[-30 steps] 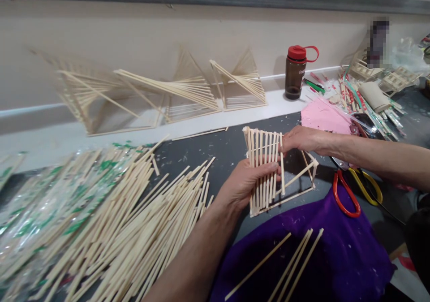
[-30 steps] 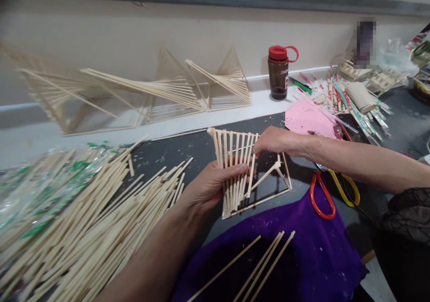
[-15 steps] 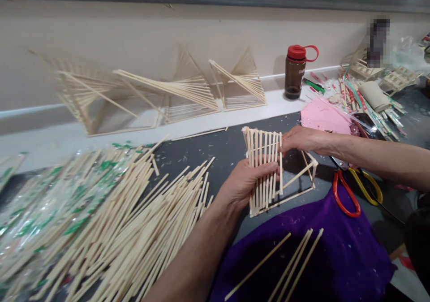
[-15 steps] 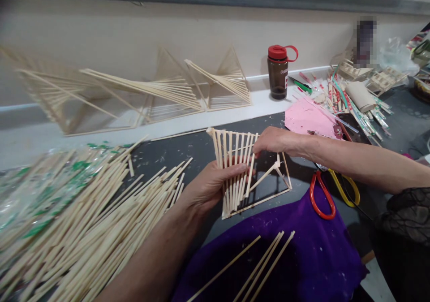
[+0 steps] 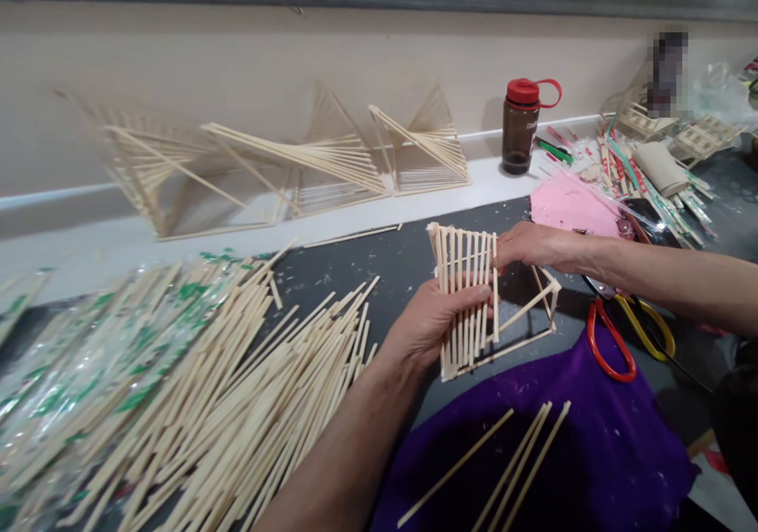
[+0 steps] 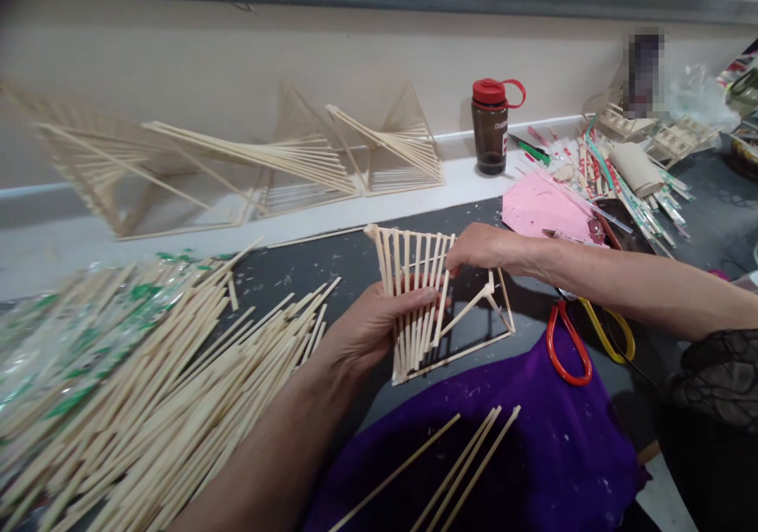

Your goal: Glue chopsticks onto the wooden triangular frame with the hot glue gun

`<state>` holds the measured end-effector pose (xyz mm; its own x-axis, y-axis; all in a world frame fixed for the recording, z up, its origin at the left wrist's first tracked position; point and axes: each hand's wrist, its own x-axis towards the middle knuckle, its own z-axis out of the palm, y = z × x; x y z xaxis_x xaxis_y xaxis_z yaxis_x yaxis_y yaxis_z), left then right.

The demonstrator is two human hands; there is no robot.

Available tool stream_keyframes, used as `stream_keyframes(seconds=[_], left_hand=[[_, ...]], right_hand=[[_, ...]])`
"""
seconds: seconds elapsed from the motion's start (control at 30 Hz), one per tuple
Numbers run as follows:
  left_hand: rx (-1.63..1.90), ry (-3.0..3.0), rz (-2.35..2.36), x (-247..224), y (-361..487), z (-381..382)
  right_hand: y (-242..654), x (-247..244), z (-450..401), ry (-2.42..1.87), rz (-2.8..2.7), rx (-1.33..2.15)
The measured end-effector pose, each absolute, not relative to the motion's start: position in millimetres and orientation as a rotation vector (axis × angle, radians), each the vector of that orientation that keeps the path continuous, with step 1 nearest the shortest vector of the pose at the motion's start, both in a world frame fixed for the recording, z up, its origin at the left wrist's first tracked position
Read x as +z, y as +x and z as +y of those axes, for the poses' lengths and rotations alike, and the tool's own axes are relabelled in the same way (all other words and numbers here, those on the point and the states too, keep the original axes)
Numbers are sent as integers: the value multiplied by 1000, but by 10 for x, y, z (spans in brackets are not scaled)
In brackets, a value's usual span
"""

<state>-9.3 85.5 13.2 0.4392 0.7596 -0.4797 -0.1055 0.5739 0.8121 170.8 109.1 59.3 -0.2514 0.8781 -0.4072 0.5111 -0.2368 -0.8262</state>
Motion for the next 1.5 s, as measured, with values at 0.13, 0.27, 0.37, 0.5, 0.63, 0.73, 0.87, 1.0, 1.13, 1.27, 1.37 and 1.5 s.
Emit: stream_keyframes(seconds=[0.13, 0.27, 0.37, 0.5, 0.63, 0.73, 0.87, 1.0, 1.13, 1.27, 1.37, 1.5], left_hand=[[621, 796, 961, 132, -92, 854], [638, 772, 970, 142, -70, 848], [649, 759, 965, 150, -52, 847], [651, 756, 929, 156, -41, 846], [675, 755, 893, 183, -36, 835], [676, 771, 893, 203, -38, 832], [649, 760, 898, 195, -43, 838], [645, 761, 900, 158, -45, 854], [630, 763, 929, 139, -43, 866], [651, 761, 950, 157, -36, 862], [680, 754, 972, 175, -30, 850], [693, 759, 997, 167, -26, 837]], right_hand=[[1713, 598, 1088, -1671, -1689, 1458], [1720, 606, 1077, -1666, -1699, 1465], [1731, 586, 1080, -1647, -1705, 1442], [1746, 541, 1101, -1626, -1709, 1417], [1742, 538, 1101, -1624, -1714, 1398], [1735, 541, 1094, -1636, -1711, 1380], [1747, 509, 1103, -1614, -1703, 1389], [1759, 503, 1112, -1616, -1717, 1380], [1737, 542, 1098, -1654, -1697, 1382], [1710, 575, 1082, -1662, -1685, 1410], [1706, 589, 1073, -1677, -1682, 1423], [1720, 588, 1074, -1665, -1699, 1435]])
